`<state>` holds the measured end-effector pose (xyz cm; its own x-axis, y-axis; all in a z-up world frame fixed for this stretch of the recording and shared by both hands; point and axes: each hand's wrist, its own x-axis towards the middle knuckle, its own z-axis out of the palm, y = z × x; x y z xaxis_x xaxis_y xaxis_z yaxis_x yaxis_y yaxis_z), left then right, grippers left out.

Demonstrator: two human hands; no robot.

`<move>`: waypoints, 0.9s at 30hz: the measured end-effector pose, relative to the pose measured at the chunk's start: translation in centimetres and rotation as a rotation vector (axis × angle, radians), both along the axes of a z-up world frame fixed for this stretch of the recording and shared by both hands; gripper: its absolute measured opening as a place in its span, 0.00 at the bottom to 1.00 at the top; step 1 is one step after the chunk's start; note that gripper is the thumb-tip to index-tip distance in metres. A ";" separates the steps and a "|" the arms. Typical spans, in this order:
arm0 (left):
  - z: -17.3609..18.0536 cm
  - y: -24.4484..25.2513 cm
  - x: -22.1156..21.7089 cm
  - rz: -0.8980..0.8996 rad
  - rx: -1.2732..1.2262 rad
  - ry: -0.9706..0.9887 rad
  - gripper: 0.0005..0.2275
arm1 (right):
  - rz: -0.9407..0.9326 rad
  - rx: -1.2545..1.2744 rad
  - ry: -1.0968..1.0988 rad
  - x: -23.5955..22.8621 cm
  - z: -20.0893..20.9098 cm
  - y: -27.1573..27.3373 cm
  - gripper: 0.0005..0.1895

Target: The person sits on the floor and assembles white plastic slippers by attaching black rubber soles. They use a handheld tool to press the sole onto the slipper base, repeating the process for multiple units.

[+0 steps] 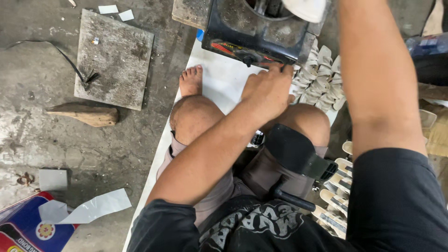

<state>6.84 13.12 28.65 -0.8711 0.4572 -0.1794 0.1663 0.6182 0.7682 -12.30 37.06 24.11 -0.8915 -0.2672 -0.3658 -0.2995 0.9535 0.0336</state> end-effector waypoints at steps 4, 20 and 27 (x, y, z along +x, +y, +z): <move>-1.0 0.2 0.6 -0.014 -0.041 -0.020 0.28 | -0.011 -0.179 -0.106 2.7 1.8 -1.0 0.07; 3.7 -8.0 5.3 0.088 1.351 -0.229 0.18 | -0.719 -1.529 -0.434 28.5 12.5 -3.0 0.12; 7.0 -6.4 11.7 0.466 0.927 0.181 0.17 | -0.700 -1.167 -0.165 43.3 13.0 -5.0 0.15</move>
<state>18.51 6.76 35.68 -0.9748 -0.0377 0.2197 0.2229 -0.1661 0.9606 31.03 32.04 37.10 -0.9347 -0.0065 -0.3555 0.3301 0.3554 -0.8745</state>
